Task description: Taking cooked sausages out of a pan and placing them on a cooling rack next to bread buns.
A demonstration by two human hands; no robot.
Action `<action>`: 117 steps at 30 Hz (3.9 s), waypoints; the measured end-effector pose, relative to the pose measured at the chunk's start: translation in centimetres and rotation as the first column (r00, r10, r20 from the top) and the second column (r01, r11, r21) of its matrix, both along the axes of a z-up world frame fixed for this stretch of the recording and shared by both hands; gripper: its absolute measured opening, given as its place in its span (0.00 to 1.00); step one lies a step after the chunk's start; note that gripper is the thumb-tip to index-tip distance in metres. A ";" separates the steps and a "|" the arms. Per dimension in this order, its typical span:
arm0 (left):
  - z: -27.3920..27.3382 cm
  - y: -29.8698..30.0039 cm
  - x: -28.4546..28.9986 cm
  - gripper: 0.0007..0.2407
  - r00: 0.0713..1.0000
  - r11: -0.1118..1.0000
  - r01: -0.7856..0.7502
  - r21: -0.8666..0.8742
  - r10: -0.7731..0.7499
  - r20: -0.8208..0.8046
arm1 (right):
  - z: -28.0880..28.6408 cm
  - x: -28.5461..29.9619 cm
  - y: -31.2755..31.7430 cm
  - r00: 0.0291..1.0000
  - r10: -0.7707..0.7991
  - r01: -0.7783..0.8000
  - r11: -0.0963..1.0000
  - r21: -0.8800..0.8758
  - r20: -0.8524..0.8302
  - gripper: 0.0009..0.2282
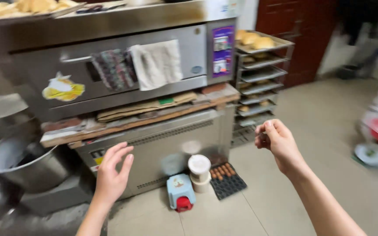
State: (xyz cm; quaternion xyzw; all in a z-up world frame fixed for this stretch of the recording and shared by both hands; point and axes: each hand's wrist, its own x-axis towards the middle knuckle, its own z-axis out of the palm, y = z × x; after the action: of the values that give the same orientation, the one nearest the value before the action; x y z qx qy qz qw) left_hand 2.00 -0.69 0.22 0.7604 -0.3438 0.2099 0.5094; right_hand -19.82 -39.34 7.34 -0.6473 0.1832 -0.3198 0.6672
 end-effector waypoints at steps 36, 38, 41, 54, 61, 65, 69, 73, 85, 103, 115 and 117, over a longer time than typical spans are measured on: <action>4.2 -10.8 56.7 0.09 0.732 0.074 -0.227 -0.971 -0.645 -0.220 | 0.3 67.0 -1.6 0.944 -0.301 -0.048 0.276 -0.960 -0.133 0.19; 3.0 -10.1 55.0 0.09 0.717 0.064 -0.225 -0.972 -0.665 -0.210 | -0.4 64.7 0.2 0.957 -0.275 0.000 0.308 -0.951 -0.089 0.18; 1.9 -9.4 50.9 0.09 0.689 0.044 -0.276 -0.960 -0.687 -0.230 | -2.9 61.4 1.6 0.961 -0.275 0.078 0.367 -0.927 -0.029 0.20; -2.7 -8.2 44.1 0.08 0.727 -0.059 -0.217 -0.974 -0.676 -0.121 | -10.3 56.3 3.4 0.938 -0.303 0.261 0.310 -0.914 0.165 0.22; -4.2 -7.9 43.7 0.07 0.650 -0.104 -0.201 -0.974 -0.758 -0.053 | -11.5 56.0 3.0 0.944 -0.239 0.284 0.241 -0.928 0.227 0.23; -3.9 -8.0 44.3 0.08 0.648 -0.098 -0.185 -0.978 -0.760 -0.047 | -10.8 56.5 3.0 0.937 -0.265 0.291 0.238 -0.927 0.226 0.22; -2.1 -8.2 45.6 0.08 0.641 -0.086 -0.184 -0.979 -0.766 -0.053 | -8.1 57.4 3.4 0.936 -0.268 0.291 0.227 -0.930 0.227 0.23; 0.4 -8.6 48.9 0.08 0.627 -0.043 -0.125 -0.991 -0.778 -0.045 | -3.4 59.6 3.4 0.951 -0.295 0.176 0.266 -0.948 0.094 0.20; 4.4 -10.4 55.1 0.08 0.716 0.057 -0.127 -0.990 -0.686 -0.131 | 0.7 66.2 0.7 0.915 -0.391 0.030 0.316 -0.948 -0.101 0.18; 4.3 -8.9 54.8 0.07 0.720 0.256 -0.052 -0.965 -0.661 -0.214 | 1.9 65.3 1.2 0.941 -0.335 0.003 0.153 -0.988 -0.049 0.22; 4.4 -16.0 37.3 0.10 0.937 0.507 -0.030 -0.862 -0.286 -0.201 | -3.8 38.4 -0.7 0.865 -0.257 0.024 0.878 -0.477 -0.431 0.31; 4.5 -19.6 31.4 0.09 0.802 0.620 0.302 -0.724 -0.576 -0.159 | -1.2 30.7 2.1 0.896 -0.131 0.128 0.991 -0.036 -0.424 0.33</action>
State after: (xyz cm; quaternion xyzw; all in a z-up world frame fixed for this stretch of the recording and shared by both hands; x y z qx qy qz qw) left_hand 33.35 -20.33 4.74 0.4408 -0.3195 0.0344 0.8381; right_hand 10.92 -37.20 6.10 -0.6902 0.3655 -0.2154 0.5862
